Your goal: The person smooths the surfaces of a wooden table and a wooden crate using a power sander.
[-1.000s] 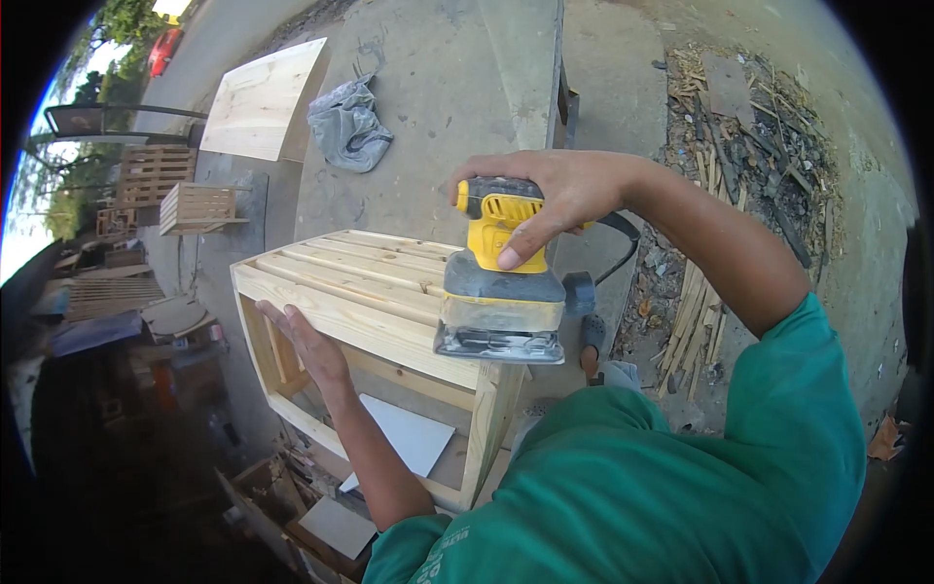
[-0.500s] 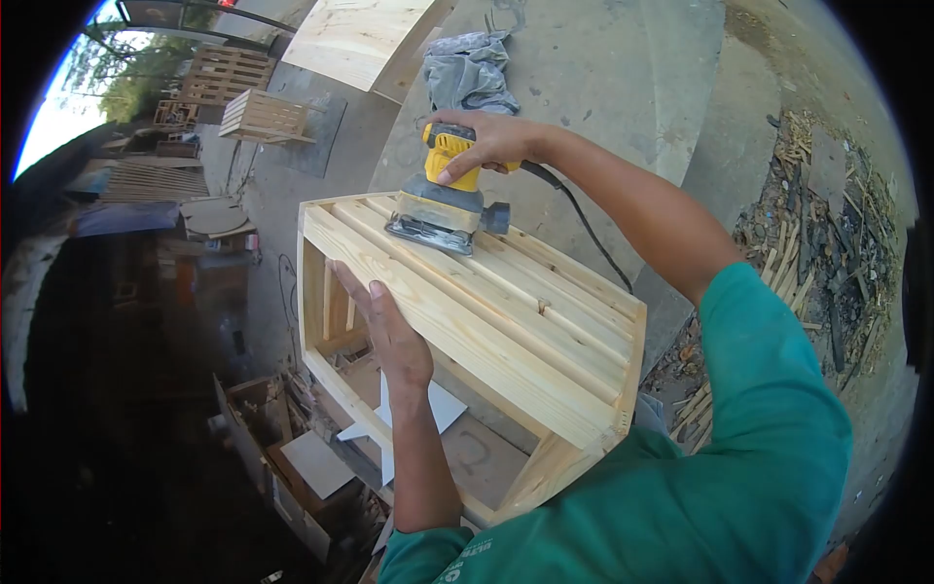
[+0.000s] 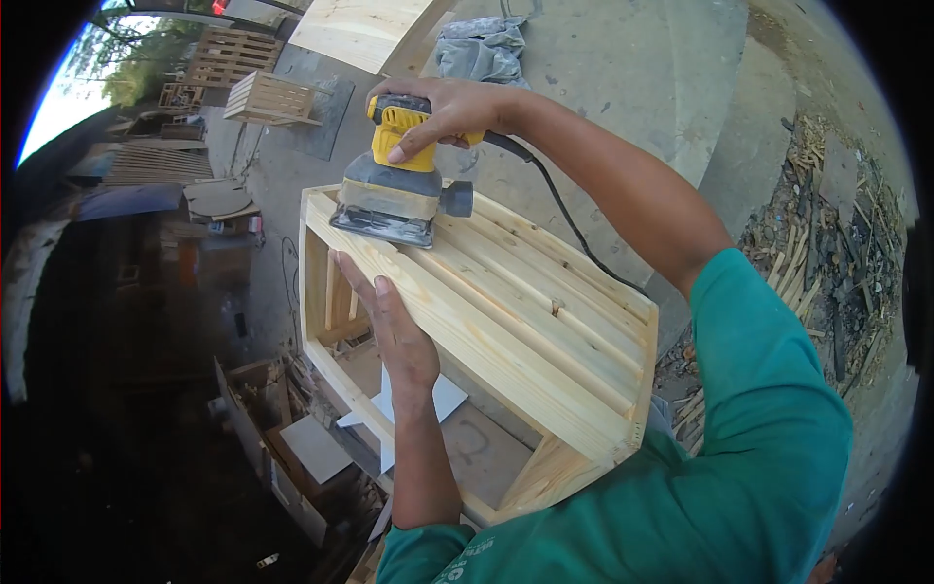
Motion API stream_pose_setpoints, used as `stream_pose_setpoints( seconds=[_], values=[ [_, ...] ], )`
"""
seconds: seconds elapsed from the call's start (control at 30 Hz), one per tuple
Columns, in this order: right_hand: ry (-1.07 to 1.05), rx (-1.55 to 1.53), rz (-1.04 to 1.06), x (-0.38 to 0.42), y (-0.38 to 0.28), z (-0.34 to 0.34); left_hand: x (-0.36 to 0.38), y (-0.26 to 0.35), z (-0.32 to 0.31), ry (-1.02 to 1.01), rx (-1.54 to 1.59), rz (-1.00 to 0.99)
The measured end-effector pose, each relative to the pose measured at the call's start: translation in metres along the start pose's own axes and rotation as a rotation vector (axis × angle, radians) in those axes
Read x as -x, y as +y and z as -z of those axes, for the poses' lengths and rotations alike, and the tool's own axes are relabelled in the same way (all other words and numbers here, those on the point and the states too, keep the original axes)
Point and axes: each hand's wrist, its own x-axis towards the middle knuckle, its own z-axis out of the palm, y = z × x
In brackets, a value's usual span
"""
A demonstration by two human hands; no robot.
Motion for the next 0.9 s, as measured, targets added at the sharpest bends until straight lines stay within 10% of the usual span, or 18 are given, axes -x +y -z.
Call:
stream_pose_setpoints(
  seconds=[0.33, 0.7, 0.9],
  values=[
    [-0.028, -0.039, 0.152, 0.187, -0.021, 0.015, 0.001, 0.0, -0.002, 0.047, -0.064, 0.003],
    [0.007, -0.032, -0.12, -0.033, 0.066, 0.009, 0.0, -0.002, -0.005, 0.03, -0.003, -0.002],
    [0.01, -0.037, -0.402, 0.001, 0.16, 0.028, -0.001, -0.003, -0.005, 0.018, -0.001, -0.028]
  ],
)
